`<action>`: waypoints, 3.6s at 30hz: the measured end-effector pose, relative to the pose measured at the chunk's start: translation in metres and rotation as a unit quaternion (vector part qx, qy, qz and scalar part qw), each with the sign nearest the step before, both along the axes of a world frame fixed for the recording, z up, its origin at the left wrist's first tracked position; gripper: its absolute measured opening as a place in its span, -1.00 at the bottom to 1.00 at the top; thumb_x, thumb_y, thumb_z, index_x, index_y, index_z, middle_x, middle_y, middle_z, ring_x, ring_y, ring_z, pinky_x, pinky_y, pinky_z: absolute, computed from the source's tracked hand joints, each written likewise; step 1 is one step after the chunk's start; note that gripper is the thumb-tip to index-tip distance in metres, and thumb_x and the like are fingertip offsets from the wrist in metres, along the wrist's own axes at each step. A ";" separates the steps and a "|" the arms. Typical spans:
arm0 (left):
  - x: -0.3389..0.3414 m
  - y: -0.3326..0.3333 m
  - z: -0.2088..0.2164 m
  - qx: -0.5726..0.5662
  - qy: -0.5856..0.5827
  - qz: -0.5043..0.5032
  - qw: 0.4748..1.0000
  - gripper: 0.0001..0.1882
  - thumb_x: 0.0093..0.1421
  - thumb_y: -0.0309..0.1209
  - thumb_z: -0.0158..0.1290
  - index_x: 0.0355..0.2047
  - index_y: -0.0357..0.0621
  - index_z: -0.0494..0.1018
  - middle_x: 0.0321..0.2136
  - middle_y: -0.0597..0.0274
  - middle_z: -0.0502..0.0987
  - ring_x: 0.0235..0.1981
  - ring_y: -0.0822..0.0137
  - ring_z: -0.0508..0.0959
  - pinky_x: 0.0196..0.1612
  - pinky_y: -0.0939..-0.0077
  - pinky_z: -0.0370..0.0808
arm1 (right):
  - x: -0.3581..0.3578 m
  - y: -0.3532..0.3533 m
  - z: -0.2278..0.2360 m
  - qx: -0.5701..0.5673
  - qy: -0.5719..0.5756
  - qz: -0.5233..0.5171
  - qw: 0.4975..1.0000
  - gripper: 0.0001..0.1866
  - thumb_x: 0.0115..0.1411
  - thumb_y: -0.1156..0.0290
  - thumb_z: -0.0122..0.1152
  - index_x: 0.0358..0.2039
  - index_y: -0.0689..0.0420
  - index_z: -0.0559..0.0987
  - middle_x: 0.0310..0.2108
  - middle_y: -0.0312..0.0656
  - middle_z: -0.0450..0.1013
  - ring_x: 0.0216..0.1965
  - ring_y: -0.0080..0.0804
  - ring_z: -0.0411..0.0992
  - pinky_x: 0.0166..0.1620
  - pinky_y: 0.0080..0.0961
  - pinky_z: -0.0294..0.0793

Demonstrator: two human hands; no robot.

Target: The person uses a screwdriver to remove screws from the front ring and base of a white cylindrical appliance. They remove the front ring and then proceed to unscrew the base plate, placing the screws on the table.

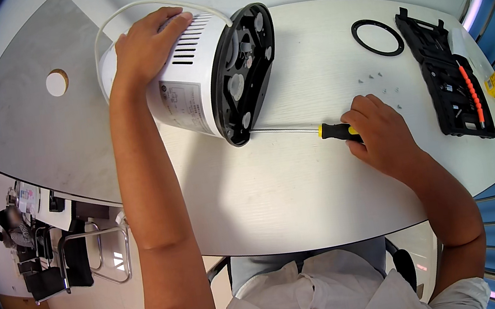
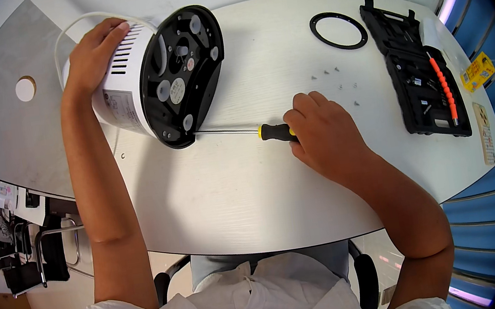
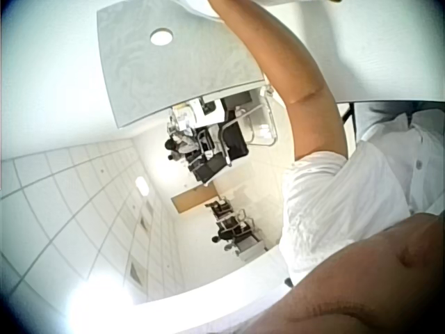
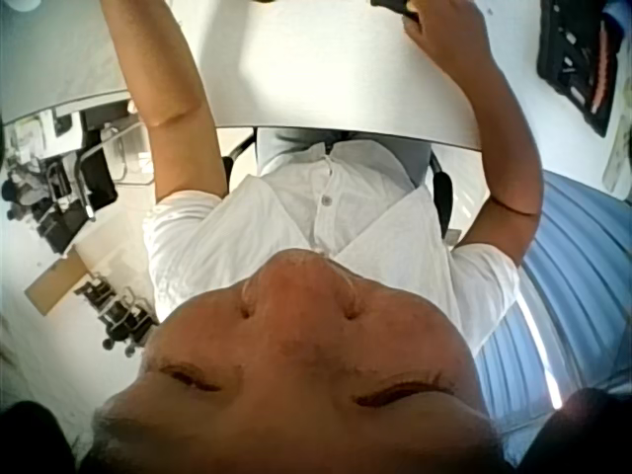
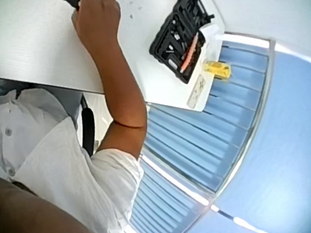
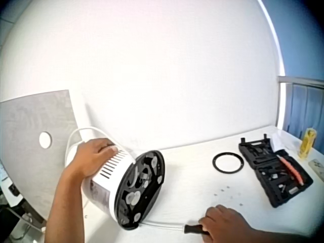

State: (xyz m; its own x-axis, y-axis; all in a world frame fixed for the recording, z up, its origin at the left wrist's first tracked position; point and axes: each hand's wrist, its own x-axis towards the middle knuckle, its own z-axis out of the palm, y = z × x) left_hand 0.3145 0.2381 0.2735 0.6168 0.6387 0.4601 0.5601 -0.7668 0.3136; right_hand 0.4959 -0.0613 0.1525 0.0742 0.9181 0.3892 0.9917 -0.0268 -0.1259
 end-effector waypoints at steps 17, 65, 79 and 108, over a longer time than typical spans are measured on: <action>-0.003 -0.003 -0.001 -0.003 0.006 0.009 1.000 -0.36 0.10 0.17 -0.09 -0.02 0.00 0.54 -0.16 0.15 0.62 -0.05 0.15 0.53 0.23 0.16 0.03 | -0.002 0.000 0.002 -0.087 0.035 -0.038 0.995 -0.74 0.04 0.29 0.31 -0.34 0.14 0.48 -0.46 -0.20 0.38 -0.40 -0.29 0.39 -0.29 -0.38 0.41; -0.004 0.001 -0.005 0.024 0.006 0.016 1.000 -0.38 0.16 0.15 -0.12 0.00 -0.02 0.52 0.07 0.15 0.49 0.13 0.12 0.40 0.30 -0.11 -0.13 | 0.000 0.003 -0.002 0.033 0.038 0.003 0.999 -0.75 -0.12 0.44 0.30 -0.38 0.11 0.48 -0.46 -0.24 0.33 -0.38 -0.30 0.33 -0.35 -0.34 0.30; -0.035 -0.026 -0.038 0.117 -0.344 0.015 0.932 -0.77 0.19 -0.33 0.05 -0.23 -0.18 0.56 -0.25 0.16 0.59 -0.24 0.27 0.56 -0.11 0.45 0.44 | 0.012 -0.002 0.011 0.009 0.038 -0.025 0.999 -0.82 -0.17 0.44 0.23 -0.50 0.10 0.45 -0.55 -0.26 0.30 -0.46 -0.33 0.30 -0.41 -0.37 0.28; 0.029 -0.164 -0.127 -0.026 0.097 -0.108 0.989 -0.91 0.14 -0.42 0.11 -0.38 -0.14 0.55 -0.53 0.15 0.53 -0.54 0.10 0.54 -0.48 0.25 0.44 | 0.090 -0.039 0.067 -0.019 0.265 -0.171 0.949 -0.81 -0.04 0.39 0.14 -0.42 0.22 0.54 -0.63 -0.16 0.39 -0.58 -0.41 0.29 -0.44 -0.49 0.28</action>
State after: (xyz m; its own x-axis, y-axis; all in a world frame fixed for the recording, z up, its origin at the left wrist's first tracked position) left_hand 0.3430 0.0746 0.1465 0.8146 0.5019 0.2907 0.4382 -0.8609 0.2586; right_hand 0.5854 -0.1004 0.2196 0.5464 0.8177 0.1812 0.7219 -0.3501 -0.5969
